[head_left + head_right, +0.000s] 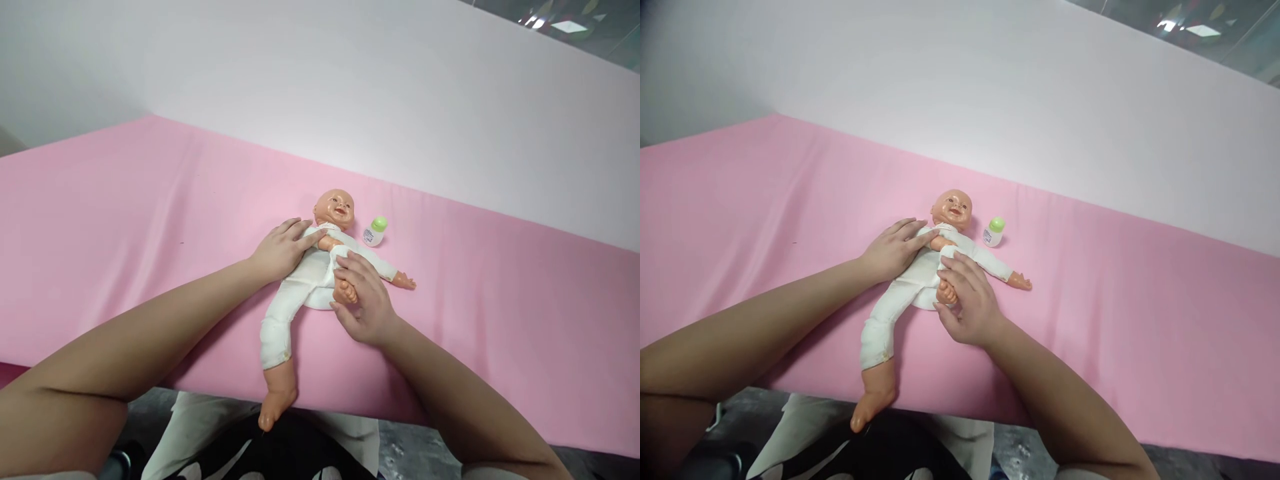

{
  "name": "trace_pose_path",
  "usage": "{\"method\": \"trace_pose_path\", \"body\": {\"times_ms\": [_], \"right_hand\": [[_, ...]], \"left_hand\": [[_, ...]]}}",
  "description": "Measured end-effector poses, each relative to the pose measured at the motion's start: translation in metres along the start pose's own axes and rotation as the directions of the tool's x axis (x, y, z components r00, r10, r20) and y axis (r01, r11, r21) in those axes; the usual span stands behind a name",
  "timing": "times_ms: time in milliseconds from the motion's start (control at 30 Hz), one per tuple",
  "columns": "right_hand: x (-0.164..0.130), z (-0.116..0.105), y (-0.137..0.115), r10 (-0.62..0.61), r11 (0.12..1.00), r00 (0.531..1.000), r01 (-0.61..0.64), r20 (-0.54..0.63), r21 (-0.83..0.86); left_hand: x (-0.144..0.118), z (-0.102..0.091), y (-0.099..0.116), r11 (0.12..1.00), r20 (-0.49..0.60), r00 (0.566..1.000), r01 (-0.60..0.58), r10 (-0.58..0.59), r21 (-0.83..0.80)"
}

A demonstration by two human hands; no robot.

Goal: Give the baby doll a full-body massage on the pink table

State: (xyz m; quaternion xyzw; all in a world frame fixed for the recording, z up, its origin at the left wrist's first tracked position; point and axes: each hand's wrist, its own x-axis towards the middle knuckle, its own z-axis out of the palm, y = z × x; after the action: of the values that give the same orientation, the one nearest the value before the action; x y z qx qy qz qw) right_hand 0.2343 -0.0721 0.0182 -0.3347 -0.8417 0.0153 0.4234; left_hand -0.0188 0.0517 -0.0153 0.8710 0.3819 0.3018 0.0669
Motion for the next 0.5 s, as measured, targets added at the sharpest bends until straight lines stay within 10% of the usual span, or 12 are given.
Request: {"method": "trace_pose_path", "body": {"times_ms": [200,367,500], "right_hand": [[0.002,-0.015,-0.03,-0.191,0.982,0.981,0.191,0.035,0.01],[-0.009,-0.002,-0.052,-0.313,0.907,0.933,0.238,0.176,0.348],[-0.021,0.013,-0.053,-0.333,0.911,0.833,0.164,0.441,0.379]], "left_hand": [[0.006,-0.004,-0.01,0.929,-0.105,0.948,0.264,-0.299,-0.261],[0.013,-0.003,-0.026,0.573,-0.07,0.694,0.529,-0.717,-0.626],[0.021,-0.004,-0.029,0.267,0.025,0.56,0.433,-0.828,-0.861]]}}
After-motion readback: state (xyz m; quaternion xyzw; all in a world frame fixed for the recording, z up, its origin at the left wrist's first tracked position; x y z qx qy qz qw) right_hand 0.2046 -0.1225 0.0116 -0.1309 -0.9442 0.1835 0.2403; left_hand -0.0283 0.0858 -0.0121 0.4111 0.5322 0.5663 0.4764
